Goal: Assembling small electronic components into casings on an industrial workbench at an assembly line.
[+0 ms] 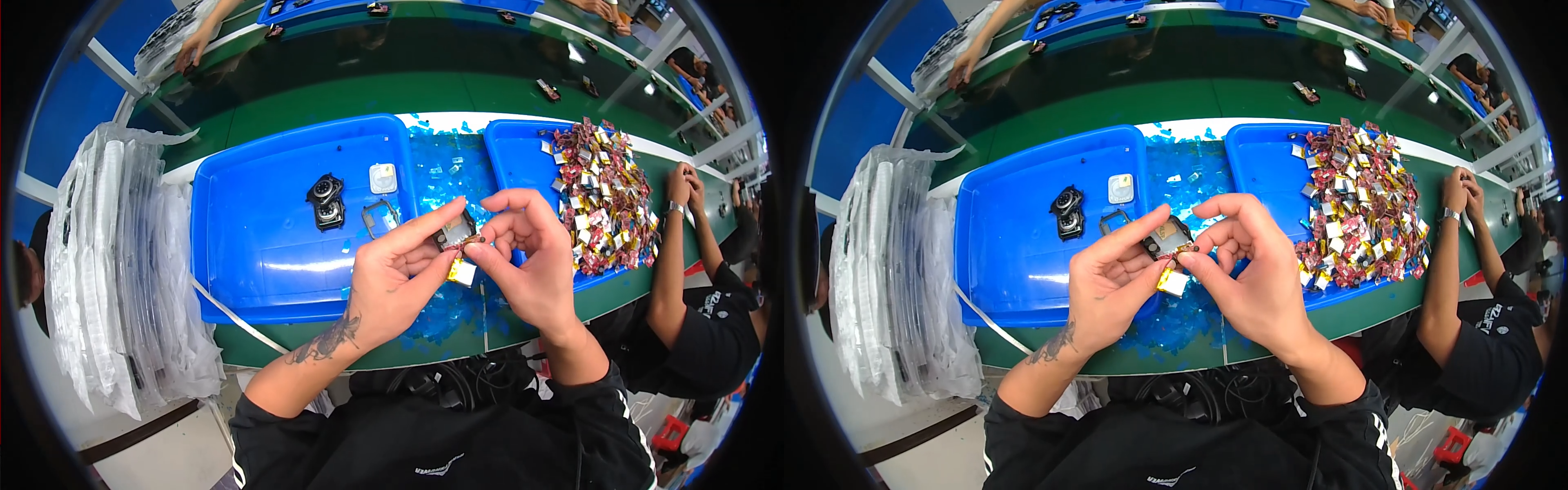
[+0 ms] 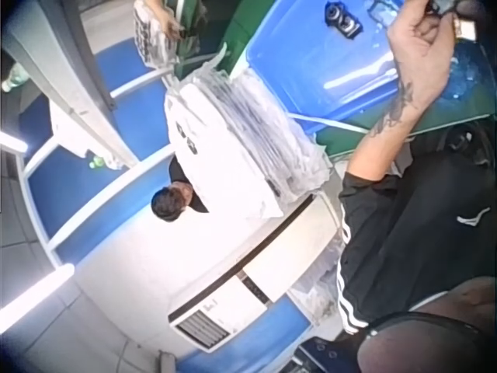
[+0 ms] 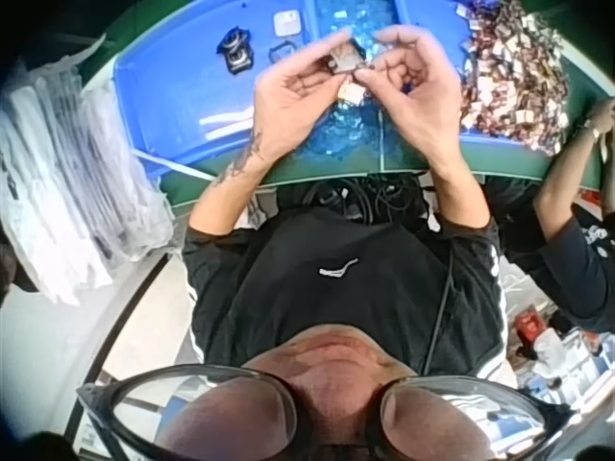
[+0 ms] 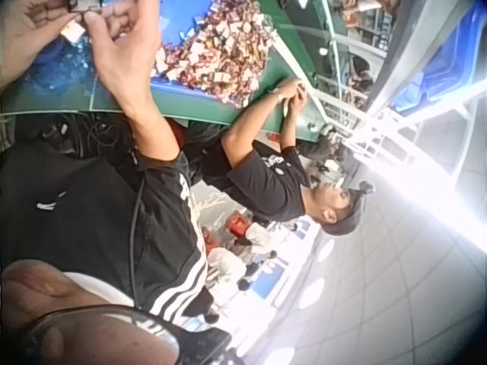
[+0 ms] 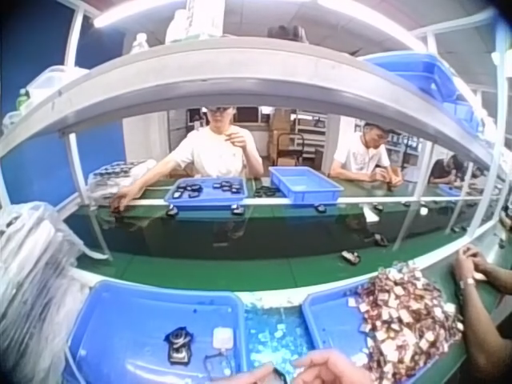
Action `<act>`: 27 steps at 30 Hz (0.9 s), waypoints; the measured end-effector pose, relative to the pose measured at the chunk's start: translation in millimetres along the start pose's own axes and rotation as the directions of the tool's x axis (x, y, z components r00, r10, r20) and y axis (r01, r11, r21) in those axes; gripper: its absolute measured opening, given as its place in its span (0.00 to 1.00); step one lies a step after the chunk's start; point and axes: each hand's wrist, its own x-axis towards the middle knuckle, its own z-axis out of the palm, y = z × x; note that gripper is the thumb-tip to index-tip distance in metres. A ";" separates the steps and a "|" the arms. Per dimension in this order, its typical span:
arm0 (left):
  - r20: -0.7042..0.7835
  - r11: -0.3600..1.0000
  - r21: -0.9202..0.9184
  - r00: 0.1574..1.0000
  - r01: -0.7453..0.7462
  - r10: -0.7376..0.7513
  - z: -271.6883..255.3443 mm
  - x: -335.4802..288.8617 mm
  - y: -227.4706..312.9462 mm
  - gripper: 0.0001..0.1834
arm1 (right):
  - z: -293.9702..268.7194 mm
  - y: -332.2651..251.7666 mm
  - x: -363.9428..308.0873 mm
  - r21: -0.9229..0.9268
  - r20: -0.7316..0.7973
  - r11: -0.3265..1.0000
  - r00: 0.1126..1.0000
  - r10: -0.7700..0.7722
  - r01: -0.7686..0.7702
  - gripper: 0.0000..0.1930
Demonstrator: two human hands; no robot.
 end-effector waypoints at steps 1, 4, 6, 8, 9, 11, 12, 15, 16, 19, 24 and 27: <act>-0.022 1.000 -0.010 1.000 -0.015 0.015 0.6 0.4 -1.1 0.28 | -1.3 -0.7 1.3 -0.032 0.019 0.999 1.000 0.022 -0.022 0.21; -0.050 0.999 -0.039 0.999 -0.020 0.018 3.0 -1.4 1.7 0.31 | 2.8 7.6 3.7 -0.125 -0.001 0.989 0.997 -0.079 0.078 0.23; -0.047 0.999 -0.045 0.999 0.000 -0.002 1.6 -1.8 0.6 0.32 | 7.9 7.7 3.7 -0.082 -0.006 0.992 0.995 -0.100 0.100 0.24; -0.055 0.999 -0.049 0.998 0.011 -0.014 0.8 -1.2 -0.7 0.32 | 13.3 7.8 3.3 -0.045 0.009 0.992 0.993 -0.121 0.122 0.25; -0.063 0.999 -0.031 0.998 0.013 -0.015 0.5 -0.9 -2.3 0.32 | 14.2 8.3 4.6 -0.050 0.018 0.991 0.992 -0.126 0.127 0.25; -0.092 1.000 0.000 0.996 0.006 -0.006 -1.6 -1.3 -0.3 0.32 | 17.4 8.8 9.4 -0.097 0.038 0.982 0.987 -0.158 0.161 0.25; -0.083 0.994 0.095 0.995 -0.047 0.055 -1.9 0.0 1.8 0.32 | 15.0 8.0 15.7 -0.113 0.049 0.979 0.985 -0.165 0.170 0.24; -0.070 0.872 0.456 0.970 -0.177 0.233 -17.8 5.6 9.1 0.34 | 7.1 10.6 66.1 -0.137 0.133 0.977 0.981 -0.144 0.162 0.24; -0.068 0.543 0.821 0.916 -0.173 0.394 -31.4 13.8 13.0 0.33 | 4.0 13.2 96.9 -0.205 0.159 0.957 0.972 -0.175 0.206 0.23; -0.115 -0.011 0.991 0.886 0.134 0.450 -55.5 24.5 29.6 0.28 | -18.2 31.5 187.0 -0.385 0.106 0.920 0.994 -0.040 0.078 0.22; -0.219 -0.058 0.971 0.957 0.234 0.193 -78.6 20.0 18.5 0.15 | -33.1 91.8 256.6 -0.535 -0.053 0.830 0.987 0.154 -0.159 0.26; -0.253 -0.069 0.960 0.948 0.270 0.195 -73.9 13.9 18.3 0.23 | -31.1 88.4 255.3 -0.725 -0.059 0.681 0.994 0.091 -0.106 0.31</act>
